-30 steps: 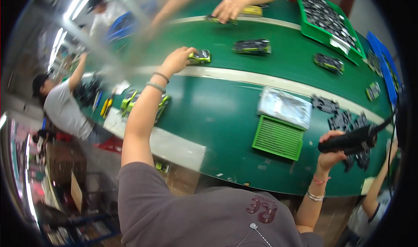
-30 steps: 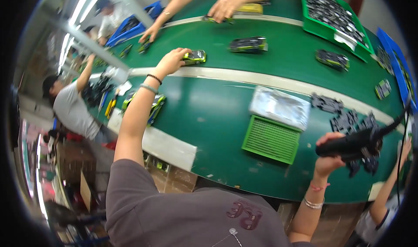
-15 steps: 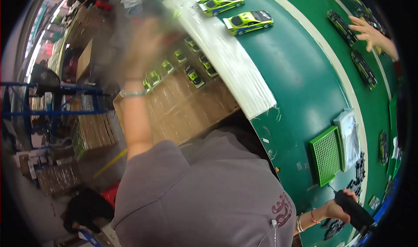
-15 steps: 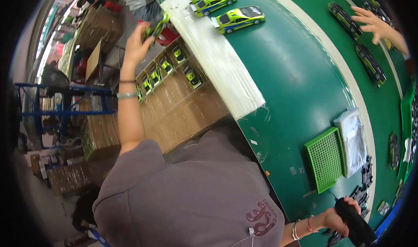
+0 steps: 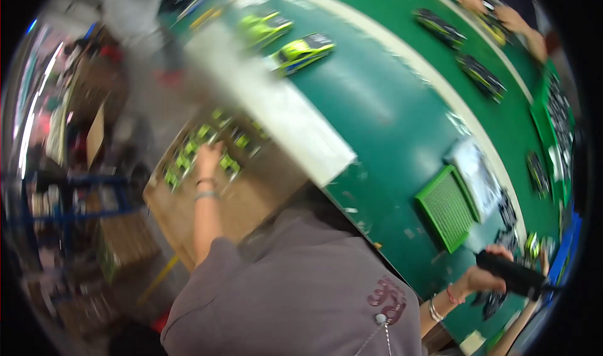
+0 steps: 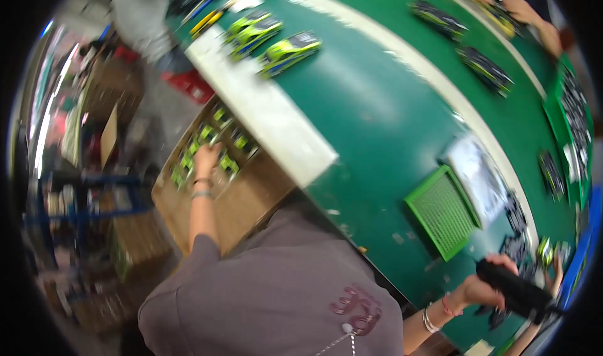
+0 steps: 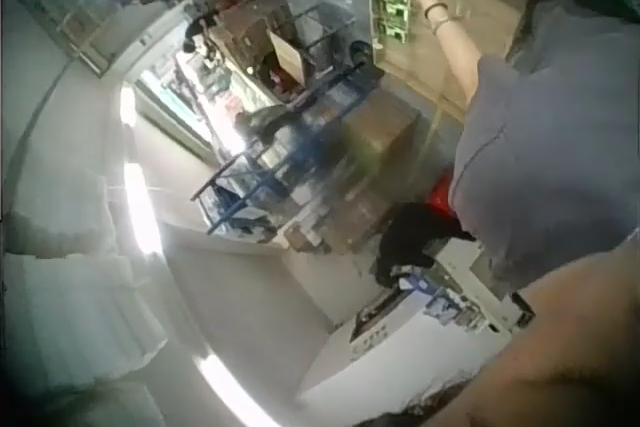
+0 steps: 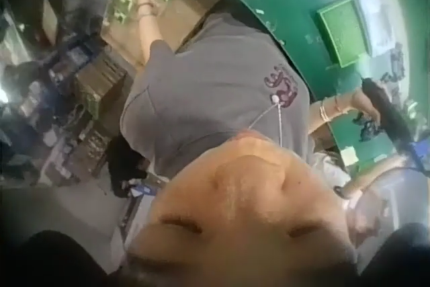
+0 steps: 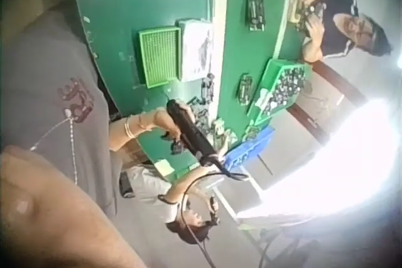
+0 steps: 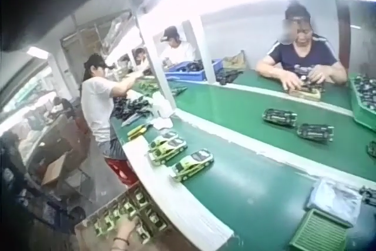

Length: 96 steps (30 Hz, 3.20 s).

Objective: The person assembles toy cars along a conveyor line by securing screws into their chassis using an electric screwdriver, then places the finished toy cars into a cardboard box.

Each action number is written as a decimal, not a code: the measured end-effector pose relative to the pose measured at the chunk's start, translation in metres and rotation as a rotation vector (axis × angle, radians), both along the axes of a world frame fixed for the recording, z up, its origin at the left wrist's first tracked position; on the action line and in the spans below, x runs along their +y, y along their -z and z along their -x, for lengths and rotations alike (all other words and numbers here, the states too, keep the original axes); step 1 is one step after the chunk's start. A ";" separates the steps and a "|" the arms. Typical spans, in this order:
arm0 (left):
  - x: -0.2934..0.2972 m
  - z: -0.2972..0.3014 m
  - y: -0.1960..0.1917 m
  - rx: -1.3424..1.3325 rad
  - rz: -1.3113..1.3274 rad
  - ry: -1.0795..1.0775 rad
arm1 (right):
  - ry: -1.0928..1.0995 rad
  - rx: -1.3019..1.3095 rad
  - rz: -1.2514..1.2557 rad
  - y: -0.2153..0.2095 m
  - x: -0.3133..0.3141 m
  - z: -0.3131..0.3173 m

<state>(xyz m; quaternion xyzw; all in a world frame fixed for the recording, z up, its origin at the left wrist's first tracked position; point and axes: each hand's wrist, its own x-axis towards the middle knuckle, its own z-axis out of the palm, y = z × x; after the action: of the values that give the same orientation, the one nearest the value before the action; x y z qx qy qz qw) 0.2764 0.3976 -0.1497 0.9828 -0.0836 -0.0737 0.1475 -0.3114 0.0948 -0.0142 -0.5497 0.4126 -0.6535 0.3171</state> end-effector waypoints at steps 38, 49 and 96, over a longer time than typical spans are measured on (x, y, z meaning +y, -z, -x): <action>-0.399 0.293 -0.203 0.192 0.589 2.225 | 0.028 -0.181 -0.044 -0.013 0.007 -0.034; -0.397 0.294 -0.171 0.162 0.754 2.267 | 0.021 -0.327 0.031 -0.035 0.010 -0.049; -0.394 0.283 -0.171 0.107 0.741 2.278 | -0.123 -0.367 0.233 -0.084 -0.056 -0.099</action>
<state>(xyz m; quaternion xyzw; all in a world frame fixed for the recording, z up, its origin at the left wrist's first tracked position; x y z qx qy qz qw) -0.0069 0.0038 0.0214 0.2375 -0.9153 -0.1743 0.2747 -0.2125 0.0387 0.0700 -0.4788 0.2355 -0.7651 0.3605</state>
